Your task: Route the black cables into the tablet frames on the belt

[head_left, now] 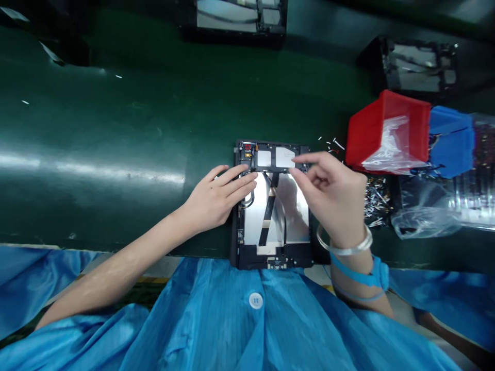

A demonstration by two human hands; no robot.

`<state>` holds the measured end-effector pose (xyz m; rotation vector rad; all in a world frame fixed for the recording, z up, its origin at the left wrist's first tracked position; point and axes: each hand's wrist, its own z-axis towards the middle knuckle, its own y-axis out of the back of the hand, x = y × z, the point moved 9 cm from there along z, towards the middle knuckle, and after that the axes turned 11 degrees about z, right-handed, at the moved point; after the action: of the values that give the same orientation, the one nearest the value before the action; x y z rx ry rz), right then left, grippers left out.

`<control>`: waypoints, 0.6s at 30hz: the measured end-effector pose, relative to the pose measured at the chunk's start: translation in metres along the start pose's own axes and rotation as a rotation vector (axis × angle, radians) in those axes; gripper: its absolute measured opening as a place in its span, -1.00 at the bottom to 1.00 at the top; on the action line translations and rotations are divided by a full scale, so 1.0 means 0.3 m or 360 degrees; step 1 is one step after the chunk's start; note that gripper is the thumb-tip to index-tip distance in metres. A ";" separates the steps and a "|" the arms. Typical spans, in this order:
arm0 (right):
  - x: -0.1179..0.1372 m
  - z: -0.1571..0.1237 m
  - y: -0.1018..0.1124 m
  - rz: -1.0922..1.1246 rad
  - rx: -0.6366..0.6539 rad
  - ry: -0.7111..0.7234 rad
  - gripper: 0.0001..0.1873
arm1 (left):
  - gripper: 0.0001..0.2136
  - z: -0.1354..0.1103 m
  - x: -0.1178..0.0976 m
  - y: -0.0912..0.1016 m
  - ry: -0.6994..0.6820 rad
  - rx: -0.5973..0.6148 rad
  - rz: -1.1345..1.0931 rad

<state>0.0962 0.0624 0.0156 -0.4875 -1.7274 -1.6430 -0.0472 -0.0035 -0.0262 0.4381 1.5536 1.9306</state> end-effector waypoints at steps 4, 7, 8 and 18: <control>-0.120 -0.127 0.080 -0.0032 -0.0065 -0.0158 -0.76 | -0.51 -0.053 0.013 0.057 0.0278 -0.0205 -0.0410; -0.207 -0.213 0.070 -0.0286 0.0004 -0.0305 -0.61 | -0.57 -0.157 0.000 0.070 0.0777 -0.0329 -0.0408; -0.224 -0.235 0.052 -0.0363 0.0069 -0.0335 -0.55 | -0.60 -0.190 -0.023 0.061 0.0901 -0.0304 -0.0365; -0.182 -0.186 -0.019 0.0559 0.0169 -0.0325 -0.42 | -0.42 -0.217 -0.020 -0.014 0.1655 -0.0286 -0.1922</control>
<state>0.1424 0.0177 -0.0292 -0.8781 -1.7446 -1.2815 -0.0811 -0.0561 -0.0461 -1.4713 1.5100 1.2075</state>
